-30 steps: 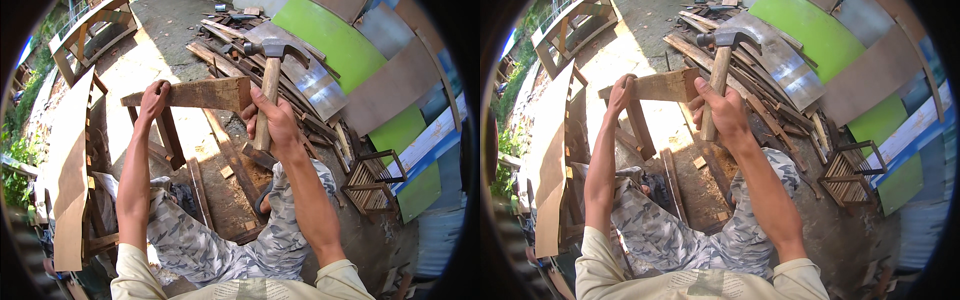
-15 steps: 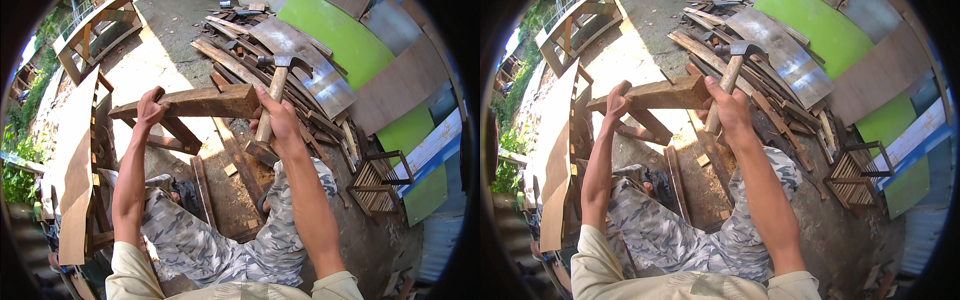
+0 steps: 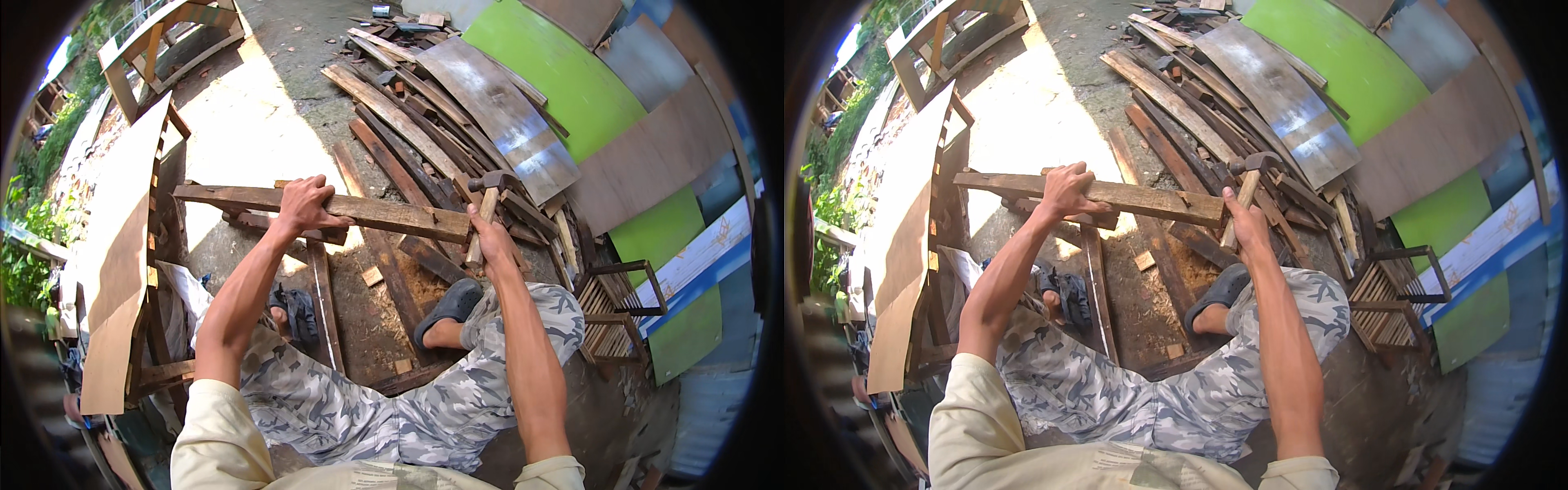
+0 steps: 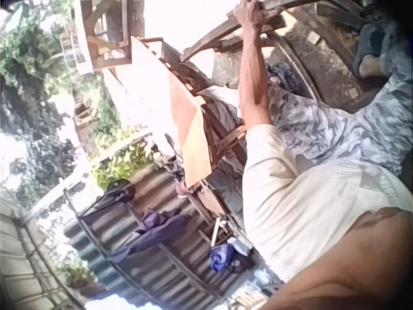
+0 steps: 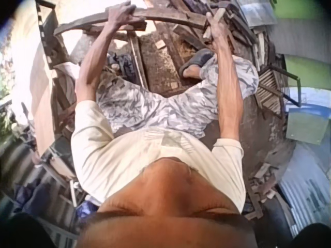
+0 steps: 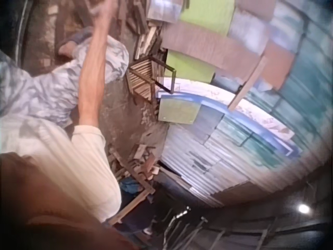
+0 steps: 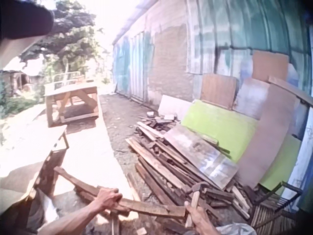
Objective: The person sits on the ground and uses a hammer to dismantle a wooden chair frame. They repeatedly strike joints to separate the legs and crossbars, then lift and reposition the frame to access different joints.
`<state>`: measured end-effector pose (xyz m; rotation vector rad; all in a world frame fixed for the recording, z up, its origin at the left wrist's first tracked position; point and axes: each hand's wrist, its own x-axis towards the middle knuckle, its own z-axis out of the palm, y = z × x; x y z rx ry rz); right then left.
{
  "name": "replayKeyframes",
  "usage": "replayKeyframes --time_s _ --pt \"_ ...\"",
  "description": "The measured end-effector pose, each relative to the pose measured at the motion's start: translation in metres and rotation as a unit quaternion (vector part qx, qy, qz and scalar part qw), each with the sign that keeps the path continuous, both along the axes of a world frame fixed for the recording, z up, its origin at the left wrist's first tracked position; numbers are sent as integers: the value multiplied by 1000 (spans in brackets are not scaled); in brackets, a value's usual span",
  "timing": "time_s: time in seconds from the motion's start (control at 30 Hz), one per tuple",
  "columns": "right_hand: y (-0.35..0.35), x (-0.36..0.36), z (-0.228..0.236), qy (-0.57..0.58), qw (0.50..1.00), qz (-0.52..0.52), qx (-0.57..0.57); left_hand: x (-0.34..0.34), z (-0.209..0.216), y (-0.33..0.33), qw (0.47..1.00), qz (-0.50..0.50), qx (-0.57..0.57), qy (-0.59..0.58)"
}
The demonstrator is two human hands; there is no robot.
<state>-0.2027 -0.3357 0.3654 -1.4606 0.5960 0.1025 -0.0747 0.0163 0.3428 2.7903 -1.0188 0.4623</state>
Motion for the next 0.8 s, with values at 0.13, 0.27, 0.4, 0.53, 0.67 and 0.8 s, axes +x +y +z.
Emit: replayKeyframes --time_s 0.13,0.27,0.4,0.53,0.67,0.8 --pt "-2 -10 -17 -7 1000 1 -24 -8 -1 1 1000 -12 25 1" --pt "3 -17 -10 -17 1000 19 -10 -15 2 9 999 -14 40 9" --pt "7 -20 1 -30 999 36 -17 -21 12 9 999 -23 39 4" --pt "9 -20 1 -11 999 45 -13 -20 8 15 998 -16 57 11" --pt "-1 -23 -5 1 998 63 -29 -20 8 2 998 -17 54 14" --pt "-4 -24 -5 14 974 126 -189 -23 -5 2 996 -19 84 26"
